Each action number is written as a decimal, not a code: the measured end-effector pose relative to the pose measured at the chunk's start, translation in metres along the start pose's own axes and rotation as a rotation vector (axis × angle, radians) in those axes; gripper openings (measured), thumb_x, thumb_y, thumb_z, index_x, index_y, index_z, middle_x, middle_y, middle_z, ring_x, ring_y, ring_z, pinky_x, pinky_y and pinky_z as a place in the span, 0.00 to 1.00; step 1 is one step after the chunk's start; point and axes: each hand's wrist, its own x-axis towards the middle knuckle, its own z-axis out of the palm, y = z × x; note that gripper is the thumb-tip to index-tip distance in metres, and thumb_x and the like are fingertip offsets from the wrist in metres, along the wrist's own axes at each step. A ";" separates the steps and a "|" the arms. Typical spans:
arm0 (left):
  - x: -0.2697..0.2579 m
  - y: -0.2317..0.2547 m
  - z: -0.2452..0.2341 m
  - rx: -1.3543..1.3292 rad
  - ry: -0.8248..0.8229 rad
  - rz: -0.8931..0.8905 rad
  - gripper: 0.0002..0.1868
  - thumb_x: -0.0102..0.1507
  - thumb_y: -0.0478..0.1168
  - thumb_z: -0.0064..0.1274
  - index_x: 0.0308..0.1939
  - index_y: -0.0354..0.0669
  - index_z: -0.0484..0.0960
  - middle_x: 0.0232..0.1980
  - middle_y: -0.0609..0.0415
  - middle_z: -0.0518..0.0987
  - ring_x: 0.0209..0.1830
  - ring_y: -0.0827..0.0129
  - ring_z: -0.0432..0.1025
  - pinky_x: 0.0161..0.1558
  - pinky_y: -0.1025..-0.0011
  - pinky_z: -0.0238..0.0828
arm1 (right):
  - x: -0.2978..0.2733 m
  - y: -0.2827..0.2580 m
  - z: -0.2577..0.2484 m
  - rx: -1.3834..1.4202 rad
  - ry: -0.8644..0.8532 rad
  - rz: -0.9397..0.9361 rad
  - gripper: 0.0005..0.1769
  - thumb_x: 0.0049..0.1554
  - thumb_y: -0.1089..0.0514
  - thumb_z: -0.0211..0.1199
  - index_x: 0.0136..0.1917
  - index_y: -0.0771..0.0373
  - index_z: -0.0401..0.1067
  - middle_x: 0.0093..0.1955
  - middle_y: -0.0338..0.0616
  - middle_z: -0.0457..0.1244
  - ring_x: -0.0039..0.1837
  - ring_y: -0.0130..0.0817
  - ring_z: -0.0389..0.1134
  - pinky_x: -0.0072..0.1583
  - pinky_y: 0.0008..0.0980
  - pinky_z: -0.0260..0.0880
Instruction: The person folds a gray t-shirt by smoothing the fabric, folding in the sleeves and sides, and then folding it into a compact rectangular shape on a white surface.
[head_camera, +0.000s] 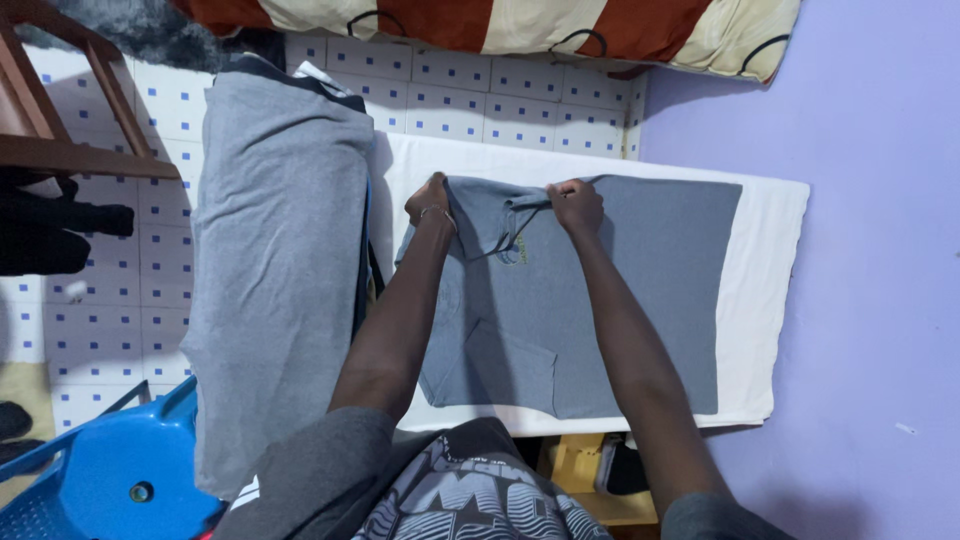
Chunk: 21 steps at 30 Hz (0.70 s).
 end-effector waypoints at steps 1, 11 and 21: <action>0.004 -0.001 0.002 0.037 0.000 0.024 0.22 0.51 0.51 0.68 0.43 0.43 0.92 0.49 0.45 0.85 0.47 0.55 0.80 0.53 0.64 0.76 | 0.004 0.002 0.002 0.041 -0.003 0.046 0.16 0.51 0.43 0.72 0.45 0.55 0.81 0.46 0.41 0.72 0.50 0.41 0.73 0.53 0.41 0.73; 0.041 -0.061 0.012 -0.016 -0.031 0.448 0.16 0.57 0.47 0.61 0.43 0.40 0.90 0.41 0.51 0.88 0.41 0.62 0.81 0.49 0.66 0.76 | 0.038 0.028 0.021 0.781 -0.068 0.145 0.17 0.55 0.66 0.59 0.59 0.63 0.69 0.54 0.42 0.65 0.51 0.30 0.70 0.50 0.36 0.81; 0.007 -0.074 -0.012 0.172 -0.118 0.781 0.28 0.62 0.38 0.58 0.67 0.50 0.75 0.33 0.51 0.83 0.31 0.68 0.78 0.40 0.65 0.73 | -0.003 -0.036 -0.016 0.137 -0.198 0.147 0.20 0.59 0.47 0.67 0.51 0.68 0.76 0.40 0.45 0.70 0.38 0.30 0.72 0.41 0.32 0.75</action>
